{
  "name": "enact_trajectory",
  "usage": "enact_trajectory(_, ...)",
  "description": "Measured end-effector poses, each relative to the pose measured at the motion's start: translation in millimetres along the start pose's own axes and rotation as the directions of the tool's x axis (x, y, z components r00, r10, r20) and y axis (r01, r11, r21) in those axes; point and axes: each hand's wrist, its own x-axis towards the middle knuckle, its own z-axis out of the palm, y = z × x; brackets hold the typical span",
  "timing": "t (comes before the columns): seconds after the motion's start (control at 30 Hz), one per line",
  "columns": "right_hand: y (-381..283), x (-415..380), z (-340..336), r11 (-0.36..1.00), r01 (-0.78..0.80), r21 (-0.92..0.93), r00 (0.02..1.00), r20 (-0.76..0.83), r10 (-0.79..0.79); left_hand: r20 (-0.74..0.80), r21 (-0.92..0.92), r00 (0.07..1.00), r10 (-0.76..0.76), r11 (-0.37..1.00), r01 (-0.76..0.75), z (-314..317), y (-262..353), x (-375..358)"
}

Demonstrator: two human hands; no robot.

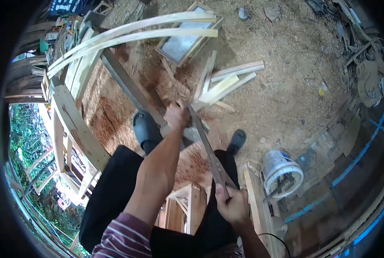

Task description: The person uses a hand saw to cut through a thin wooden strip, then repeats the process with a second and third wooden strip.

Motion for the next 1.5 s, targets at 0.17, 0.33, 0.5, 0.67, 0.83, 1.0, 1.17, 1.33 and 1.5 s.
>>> enact_trajectory(0.17, 2, -6, -10, 0.983, 0.027, -0.181, 0.999, 0.028, -0.022, -0.072, 0.123, 0.979, 0.189, 0.976, -0.179, 37, -29, 15)
enact_trajectory(0.33, -3, 8, -16, 0.97, -0.035, -0.239, 0.996, 0.074, 0.054, -0.07, 0.102, 0.977, 0.2, 0.976, -0.192, 36, -29, 13)
enact_trajectory(0.5, 21, 78, 35, 0.974, 0.097, -0.203, 0.994, -0.021, -0.104, -0.066, 0.102, 0.986, 0.156, 0.984, -0.149, 30, -23, 10)
enact_trajectory(0.67, 12, 98, 64, 0.969, 0.181, -0.166, 0.98, -0.05, -0.191, -0.091, 0.048, 0.974, 0.207, 0.978, -0.203, 39, -35, 3)
enact_trajectory(0.83, 28, 114, 52, 0.969, 0.165, -0.187, 0.986, -0.008, -0.169, -0.041, -0.05, 0.999, 0.032, 0.998, -0.034, 13, -10, 7)
enact_trajectory(1.0, 62, 114, 68, 0.936, 0.327, -0.13, 0.938, -0.072, -0.338, -0.089, 0.074, 0.98, 0.179, 0.982, -0.173, 31, -29, 13)
enact_trajectory(1.17, 97, 124, 57, 0.923, 0.385, -0.008, 0.923, -0.007, -0.385, -0.086, 0.297, 0.912, 0.4, 0.884, -0.36, 18, -21, 8)
enact_trajectory(1.33, 127, 132, 70, 0.786, 0.616, 0.051, 0.787, -0.094, -0.61, -0.129, 0.36, 0.909, 0.397, 0.873, -0.33, 29, -32, 15)
enact_trajectory(1.5, 116, 123, 58, 0.843, 0.518, 0.145, 0.849, 0.031, -0.527, -0.123, 0.281, 0.93, 0.346, 0.911, -0.301, 26, -26, 14)
